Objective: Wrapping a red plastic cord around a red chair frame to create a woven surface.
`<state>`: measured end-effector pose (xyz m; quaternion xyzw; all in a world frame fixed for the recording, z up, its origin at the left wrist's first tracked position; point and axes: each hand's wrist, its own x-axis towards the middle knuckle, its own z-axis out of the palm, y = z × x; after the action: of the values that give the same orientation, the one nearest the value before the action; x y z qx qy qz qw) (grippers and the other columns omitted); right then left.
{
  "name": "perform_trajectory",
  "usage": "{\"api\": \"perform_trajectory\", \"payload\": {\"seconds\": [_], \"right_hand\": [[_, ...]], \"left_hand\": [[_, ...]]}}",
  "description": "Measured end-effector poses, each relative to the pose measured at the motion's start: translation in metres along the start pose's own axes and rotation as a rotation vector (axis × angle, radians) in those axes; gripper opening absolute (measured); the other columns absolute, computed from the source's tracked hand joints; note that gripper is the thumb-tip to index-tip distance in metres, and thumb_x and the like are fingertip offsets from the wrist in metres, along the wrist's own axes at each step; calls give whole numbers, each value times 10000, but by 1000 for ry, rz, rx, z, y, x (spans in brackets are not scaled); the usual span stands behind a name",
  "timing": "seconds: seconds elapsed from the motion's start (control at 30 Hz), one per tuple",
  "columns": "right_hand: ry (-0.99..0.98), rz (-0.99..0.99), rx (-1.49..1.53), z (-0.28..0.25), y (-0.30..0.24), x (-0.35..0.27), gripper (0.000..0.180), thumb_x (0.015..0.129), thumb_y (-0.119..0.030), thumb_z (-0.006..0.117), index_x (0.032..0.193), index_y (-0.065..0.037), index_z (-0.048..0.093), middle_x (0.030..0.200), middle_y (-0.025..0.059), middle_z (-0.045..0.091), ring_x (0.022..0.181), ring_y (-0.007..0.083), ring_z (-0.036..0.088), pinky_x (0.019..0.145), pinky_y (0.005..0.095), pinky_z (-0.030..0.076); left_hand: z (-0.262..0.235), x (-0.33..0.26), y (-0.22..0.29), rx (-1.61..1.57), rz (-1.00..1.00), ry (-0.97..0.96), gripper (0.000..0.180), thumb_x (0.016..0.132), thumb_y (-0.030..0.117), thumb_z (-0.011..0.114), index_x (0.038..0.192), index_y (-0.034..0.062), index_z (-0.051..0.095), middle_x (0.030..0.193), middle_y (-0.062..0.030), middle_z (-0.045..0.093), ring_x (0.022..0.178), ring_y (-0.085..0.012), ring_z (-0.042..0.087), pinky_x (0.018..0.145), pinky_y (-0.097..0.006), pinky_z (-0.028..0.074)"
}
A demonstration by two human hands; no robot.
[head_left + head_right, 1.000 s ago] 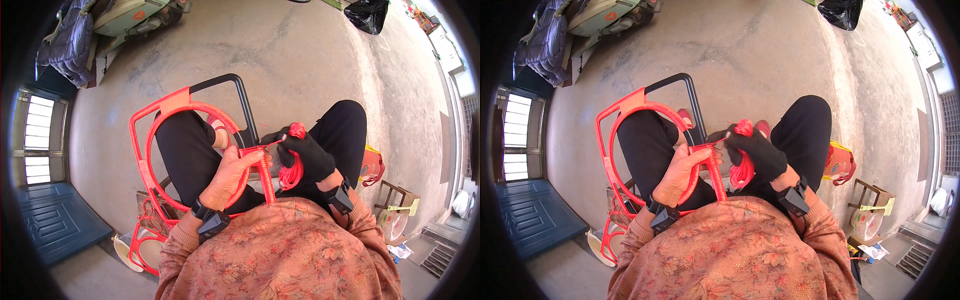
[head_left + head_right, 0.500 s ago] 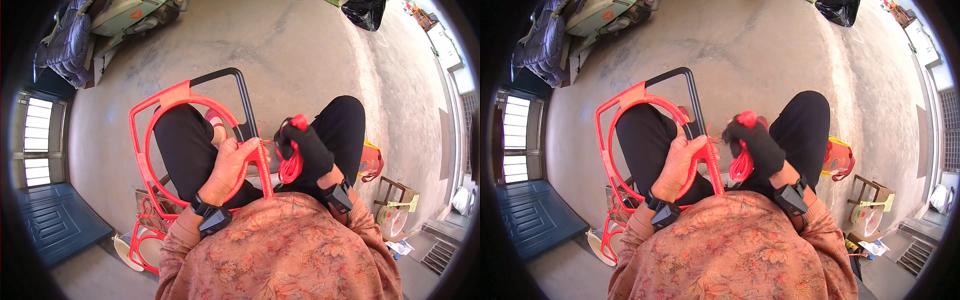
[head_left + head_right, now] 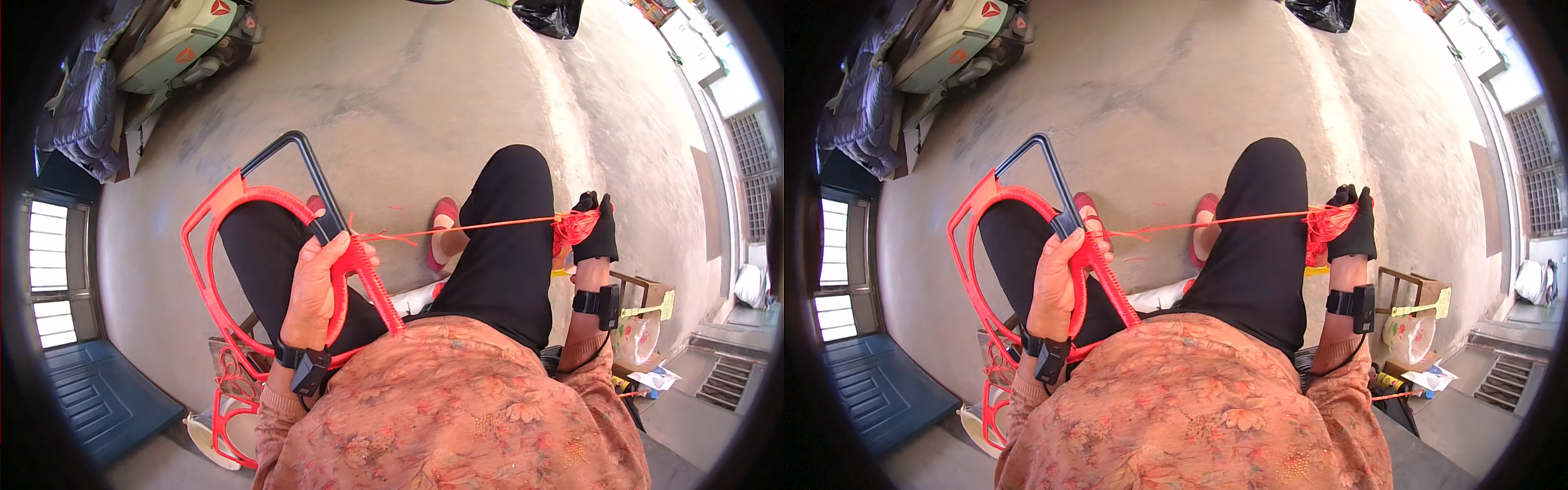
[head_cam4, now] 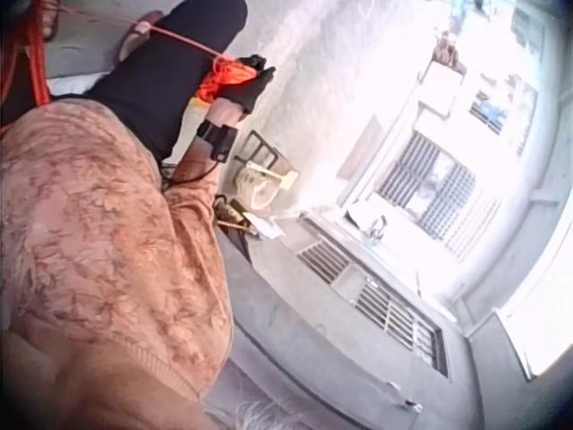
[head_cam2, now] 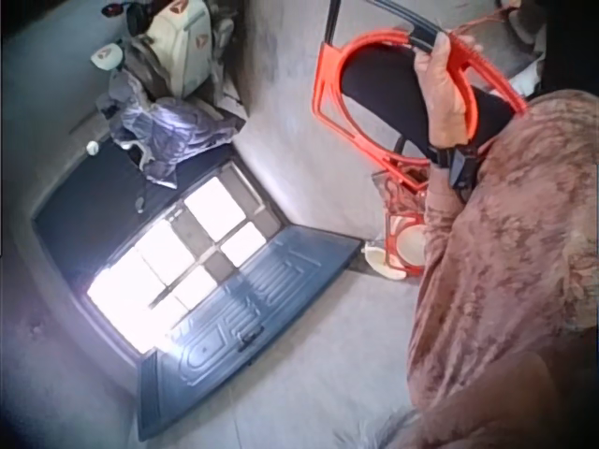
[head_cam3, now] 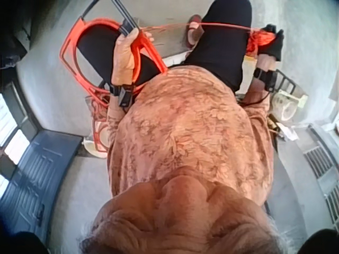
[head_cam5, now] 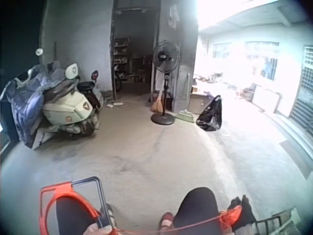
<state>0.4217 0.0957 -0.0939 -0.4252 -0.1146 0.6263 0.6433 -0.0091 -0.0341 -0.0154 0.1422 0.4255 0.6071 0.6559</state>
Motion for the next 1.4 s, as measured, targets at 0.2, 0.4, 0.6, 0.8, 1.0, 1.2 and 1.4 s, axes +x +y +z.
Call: {"api": "perform_trajectory", "payload": {"seconds": [0.2,0.4,0.6,0.8,1.0,1.2,1.4], "right_hand": [[299,-13,334,-105,-24,33,431,949,-414,491,1153,-44,579,1134,107,631,1057,278,567,957,445,417],[423,-113,106,-204,-72,33,684,867,-605,509,1188,-2,511,1121,147,598,1043,312,553,952,467,424],[-252,24,-623,32,-51,-57,497,902,-359,597,1245,-12,502,1024,94,622,874,162,588,792,306,492],[-1497,202,-1486,167,73,-117,563,806,-313,693,1261,-33,517,1097,215,620,1016,307,612,842,363,483],[-1213,347,-834,156,191,-103,646,845,-283,655,1389,-87,369,1213,192,574,1084,293,580,925,377,455],[-531,693,-61,185,185,-88,618,872,-249,626,1406,-106,349,1309,160,517,1149,285,544,965,391,435],[-1112,-245,-658,216,147,-122,527,829,-192,662,1309,-73,481,1398,114,435,1301,273,404,1034,391,370]], "left_hand": [[-6,-9,7,-110,44,-30,212,909,118,577,1093,17,550,838,-90,631,772,-216,671,700,-370,590],[-11,-1,0,-8,4,9,217,922,174,579,1091,39,566,864,-109,662,764,-225,672,664,-343,569],[8,-2,-8,-86,-17,44,382,975,376,472,1104,28,562,978,-135,659,879,-240,655,755,-344,537],[-16,4,-28,4,101,103,286,947,70,402,1185,-14,536,1065,-108,632,959,-208,623,861,-356,505],[-9,-2,-26,182,67,137,234,931,11,455,1149,-10,537,1012,-98,631,895,-156,624,807,-282,516],[4,-8,-21,762,810,500,207,908,20,539,1114,-4,549,1018,-105,606,895,-178,583,819,-280,472],[9,-24,-15,1198,1329,222,436,795,28,694,1177,-43,497,1131,-181,549,1044,-291,554,919,-360,458]]}}
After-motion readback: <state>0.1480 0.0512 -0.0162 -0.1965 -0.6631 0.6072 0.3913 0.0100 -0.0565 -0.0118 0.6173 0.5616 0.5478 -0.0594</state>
